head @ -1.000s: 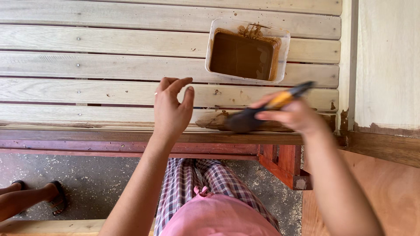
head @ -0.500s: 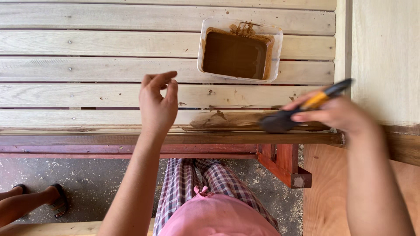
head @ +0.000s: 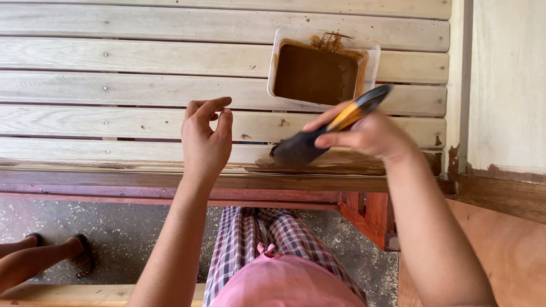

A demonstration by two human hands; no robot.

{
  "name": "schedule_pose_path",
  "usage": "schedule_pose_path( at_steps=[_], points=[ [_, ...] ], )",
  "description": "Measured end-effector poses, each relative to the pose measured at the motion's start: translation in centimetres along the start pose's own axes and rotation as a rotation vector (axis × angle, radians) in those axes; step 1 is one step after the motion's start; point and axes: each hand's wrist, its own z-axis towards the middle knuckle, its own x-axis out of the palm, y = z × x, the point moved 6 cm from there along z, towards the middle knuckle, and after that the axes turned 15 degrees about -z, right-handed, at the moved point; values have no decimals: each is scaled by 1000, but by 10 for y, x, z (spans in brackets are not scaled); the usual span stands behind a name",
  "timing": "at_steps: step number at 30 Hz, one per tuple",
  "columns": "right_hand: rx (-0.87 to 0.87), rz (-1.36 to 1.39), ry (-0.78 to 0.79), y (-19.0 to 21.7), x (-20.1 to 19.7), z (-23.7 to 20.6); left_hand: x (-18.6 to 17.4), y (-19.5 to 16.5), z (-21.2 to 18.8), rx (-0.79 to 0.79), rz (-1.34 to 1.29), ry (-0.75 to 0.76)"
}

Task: The person applies brown wood stain to the slatted wooden frame of a bench using a wide brush, dipping the brush into a plastic container of stain and brushing the stain along the wood rails and edges, working progressively along the length of the bench.

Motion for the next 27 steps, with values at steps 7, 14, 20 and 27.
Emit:
schedule_pose_path(
  at_steps=[7,14,20,27],
  points=[
    [-23,99,-585,0,-80,2,12,-9,0,5,-9,7],
    [51,-56,-580,-24,-73,20,16,-11,3,0,26,6],
    [-79,76,-502,-16,-78,12,17,-9,2,-36,51,36],
    [-62,119,-105,-26,-66,-54,25,-11,1,-46,33,55]
  ],
)
